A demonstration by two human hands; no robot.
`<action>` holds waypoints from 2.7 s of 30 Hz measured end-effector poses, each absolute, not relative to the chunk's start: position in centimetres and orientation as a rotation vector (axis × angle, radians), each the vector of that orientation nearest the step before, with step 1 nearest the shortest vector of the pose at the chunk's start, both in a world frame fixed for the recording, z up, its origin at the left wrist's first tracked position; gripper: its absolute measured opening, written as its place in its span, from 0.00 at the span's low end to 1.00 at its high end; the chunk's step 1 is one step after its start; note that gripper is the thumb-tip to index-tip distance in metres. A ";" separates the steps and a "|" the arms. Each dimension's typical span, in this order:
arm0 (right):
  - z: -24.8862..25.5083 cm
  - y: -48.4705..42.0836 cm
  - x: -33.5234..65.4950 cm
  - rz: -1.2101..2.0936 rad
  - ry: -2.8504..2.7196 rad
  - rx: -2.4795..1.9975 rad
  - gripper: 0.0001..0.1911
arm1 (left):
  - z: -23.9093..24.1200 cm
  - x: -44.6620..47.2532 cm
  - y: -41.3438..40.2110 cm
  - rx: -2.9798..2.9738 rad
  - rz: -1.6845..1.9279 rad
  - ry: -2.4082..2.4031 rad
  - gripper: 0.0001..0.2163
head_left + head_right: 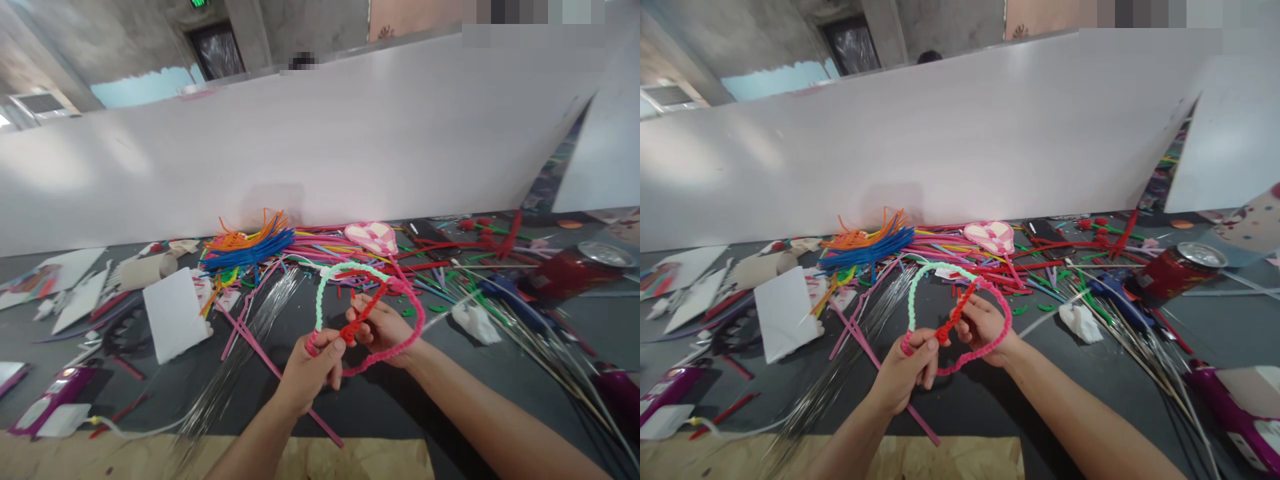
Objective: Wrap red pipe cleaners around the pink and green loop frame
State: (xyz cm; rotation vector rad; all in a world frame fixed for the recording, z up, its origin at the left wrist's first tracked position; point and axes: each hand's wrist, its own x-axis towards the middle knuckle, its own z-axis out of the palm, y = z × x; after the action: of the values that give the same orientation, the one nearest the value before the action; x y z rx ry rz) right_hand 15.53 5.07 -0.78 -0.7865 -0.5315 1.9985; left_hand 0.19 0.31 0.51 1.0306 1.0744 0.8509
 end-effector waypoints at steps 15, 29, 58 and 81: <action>-2.5 5.3 15.2 1.932 -0.594 -0.754 0.19 | 0.3 0.2 0.4 1.004 0.998 1.090 0.15; -2.8 5.4 15.4 1.875 -0.664 -0.832 0.17 | 0.3 -0.2 1.0 0.983 1.200 1.109 0.09; 0.1 2.5 15.3 0.829 -1.950 -1.071 0.16 | 0.7 -0.1 0.6 1.133 1.168 1.177 0.12; 2.4 1.6 16.0 0.835 -1.456 -0.910 0.07 | 0.9 0.1 0.8 0.795 1.307 1.015 0.11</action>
State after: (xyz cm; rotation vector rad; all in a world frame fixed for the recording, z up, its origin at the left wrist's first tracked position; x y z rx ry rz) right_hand 16.04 1.55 2.38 -0.9097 -1.4561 0.8352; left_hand 0.10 0.83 0.93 0.7953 1.0153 1.3066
